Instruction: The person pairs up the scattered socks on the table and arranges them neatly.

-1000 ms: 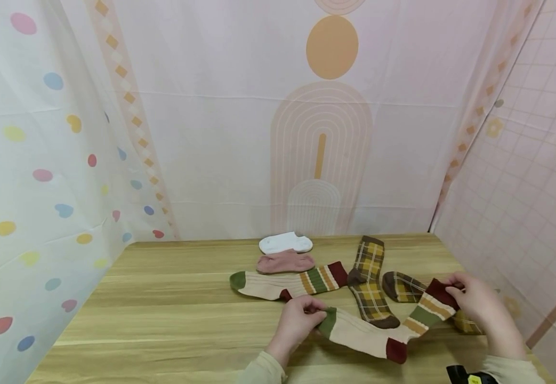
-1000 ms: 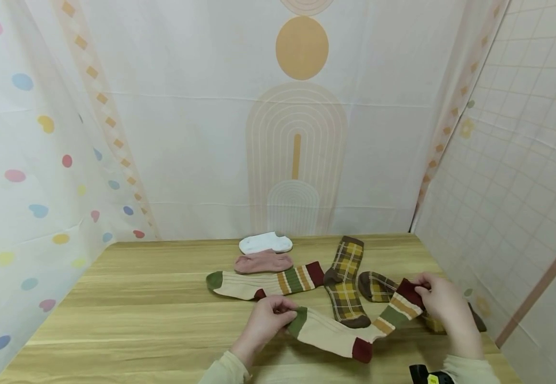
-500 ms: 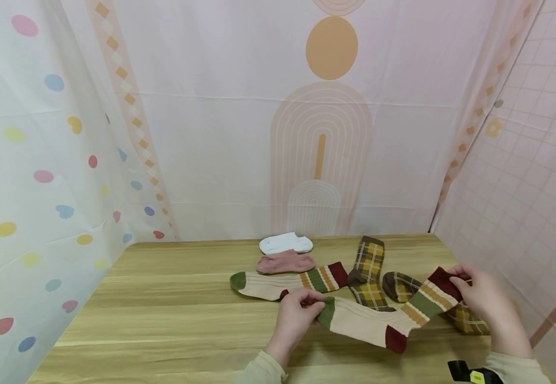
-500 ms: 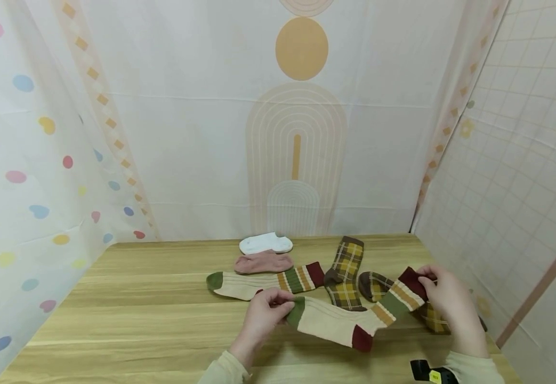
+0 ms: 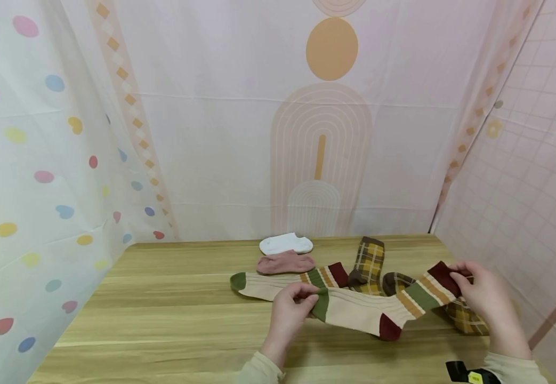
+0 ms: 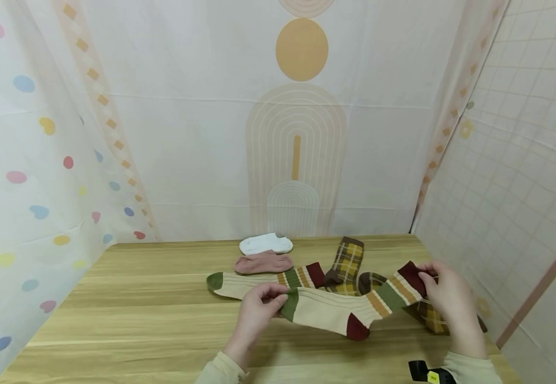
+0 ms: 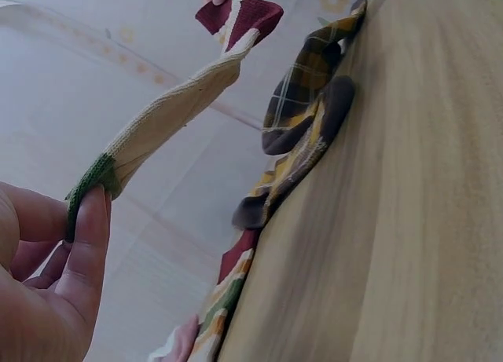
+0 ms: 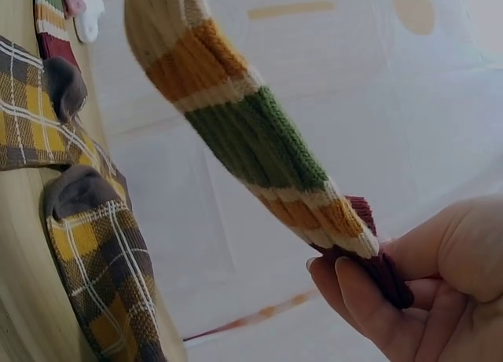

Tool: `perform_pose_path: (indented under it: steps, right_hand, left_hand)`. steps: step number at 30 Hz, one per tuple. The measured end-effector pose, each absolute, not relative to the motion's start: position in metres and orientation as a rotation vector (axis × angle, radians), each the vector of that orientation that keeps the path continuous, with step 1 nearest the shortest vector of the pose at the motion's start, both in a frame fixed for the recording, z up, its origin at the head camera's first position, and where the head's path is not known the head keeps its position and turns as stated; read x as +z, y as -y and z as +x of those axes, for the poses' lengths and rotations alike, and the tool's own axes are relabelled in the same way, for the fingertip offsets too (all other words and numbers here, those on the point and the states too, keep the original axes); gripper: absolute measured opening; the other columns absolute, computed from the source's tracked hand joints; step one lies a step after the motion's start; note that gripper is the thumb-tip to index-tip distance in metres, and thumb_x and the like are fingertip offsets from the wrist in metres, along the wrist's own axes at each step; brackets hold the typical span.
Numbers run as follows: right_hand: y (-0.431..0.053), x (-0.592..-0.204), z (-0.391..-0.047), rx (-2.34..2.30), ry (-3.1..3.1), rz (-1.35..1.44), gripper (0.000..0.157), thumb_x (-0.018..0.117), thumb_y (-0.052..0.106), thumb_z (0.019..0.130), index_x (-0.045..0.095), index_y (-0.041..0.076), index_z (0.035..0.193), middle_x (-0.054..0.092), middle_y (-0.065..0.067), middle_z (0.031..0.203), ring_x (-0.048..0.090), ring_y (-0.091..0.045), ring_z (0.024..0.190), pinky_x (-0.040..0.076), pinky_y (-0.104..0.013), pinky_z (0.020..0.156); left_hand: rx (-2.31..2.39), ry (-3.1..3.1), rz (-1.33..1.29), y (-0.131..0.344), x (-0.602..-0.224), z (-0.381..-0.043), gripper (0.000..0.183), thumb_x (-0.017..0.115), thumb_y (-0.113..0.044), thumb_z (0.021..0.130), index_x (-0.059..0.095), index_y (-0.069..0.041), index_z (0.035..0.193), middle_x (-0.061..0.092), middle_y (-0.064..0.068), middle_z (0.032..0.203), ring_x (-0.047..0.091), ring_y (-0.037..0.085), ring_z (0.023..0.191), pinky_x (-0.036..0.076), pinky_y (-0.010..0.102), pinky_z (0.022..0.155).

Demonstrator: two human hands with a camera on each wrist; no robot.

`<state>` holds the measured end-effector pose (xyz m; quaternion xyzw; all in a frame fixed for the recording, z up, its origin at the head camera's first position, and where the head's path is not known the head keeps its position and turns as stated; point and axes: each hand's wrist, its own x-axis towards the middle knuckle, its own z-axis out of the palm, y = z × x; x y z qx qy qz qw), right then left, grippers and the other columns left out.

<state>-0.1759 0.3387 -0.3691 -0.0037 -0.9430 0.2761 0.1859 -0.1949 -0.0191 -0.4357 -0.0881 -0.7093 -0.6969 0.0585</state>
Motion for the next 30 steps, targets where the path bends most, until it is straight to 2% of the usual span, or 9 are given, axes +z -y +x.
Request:
perform_pose_path:
  steps: [4, 7, 11, 14, 24, 30]
  right_hand:
    - [-0.334, -0.371, -0.177, 0.77, 2.607, 0.0, 0.017, 0.056, 0.005, 0.098, 0.064, -0.007, 0.107, 0.066, -0.021, 0.092, 0.06, -0.027, 0.076, 0.044, -0.037, 0.063]
    - [-0.331, -0.371, -0.178, 0.782, 2.585, 0.01, 0.018, 0.056, 0.006, 0.099, 0.064, -0.007, 0.109, 0.066, -0.022, 0.095, 0.061, -0.033, 0.081, 0.044, -0.04, 0.065]
    - [-0.327, -0.372, -0.18, 0.8, 2.565, 0.036, 0.018, 0.056, 0.005, 0.099, 0.064, -0.007, 0.11, 0.065, -0.025, 0.099, 0.061, -0.042, 0.089, 0.045, -0.045, 0.069]
    - [-0.323, -0.373, -0.181, 0.797, 2.541, 0.064, 0.017, 0.057, 0.003, 0.098, 0.063, -0.008, 0.109, 0.065, -0.025, 0.098, 0.061, -0.041, 0.088, 0.046, -0.045, 0.069]
    - [-0.306, -0.376, -0.191, 0.797, 2.418, 0.159, 0.012, 0.064, -0.003, 0.092, 0.067, -0.006, 0.104, 0.068, -0.019, 0.092, 0.063, -0.033, 0.082, 0.046, -0.024, 0.064]
    - [-0.294, -0.379, -0.197, 0.852, 2.385, 0.187, 0.013, 0.065, -0.003, 0.092, 0.068, -0.005, 0.104, 0.069, -0.018, 0.095, 0.062, -0.021, 0.081, 0.044, -0.016, 0.066]
  left_hand:
    - [-2.057, 2.146, -0.259, 0.024, -0.433, -0.196, 0.009, 0.071, 0.004, 0.086, 0.073, 0.002, 0.095, 0.067, 0.008, 0.086, 0.06, 0.009, 0.068, 0.055, 0.024, 0.057]
    - [-2.028, 2.139, -0.251, 0.028, -0.429, -0.197, 0.009, 0.072, 0.003, 0.086, 0.073, 0.002, 0.095, 0.068, 0.009, 0.089, 0.059, 0.009, 0.069, 0.055, 0.023, 0.057]
    - [-2.054, 2.103, -0.245, 0.032, -0.424, -0.197, 0.009, 0.072, 0.001, 0.087, 0.072, 0.003, 0.096, 0.069, 0.011, 0.09, 0.059, 0.01, 0.068, 0.057, 0.027, 0.059]
    - [-2.085, 2.072, -0.238, 0.035, -0.42, -0.198, 0.009, 0.071, -0.001, 0.089, 0.071, 0.004, 0.096, 0.068, 0.011, 0.089, 0.059, 0.011, 0.067, 0.058, 0.031, 0.059]
    - [-2.043, 2.063, -0.136, 0.046, -0.415, -0.202, 0.011, 0.07, -0.005, 0.09, 0.07, 0.006, 0.094, 0.065, 0.006, 0.081, 0.057, 0.009, 0.066, 0.055, 0.028, 0.055]
    - [-1.976, 2.051, -0.115, 0.056, -0.412, -0.205, 0.01, 0.071, -0.005, 0.089, 0.069, 0.004, 0.093, 0.065, 0.007, 0.089, 0.057, 0.01, 0.075, 0.052, 0.022, 0.062]
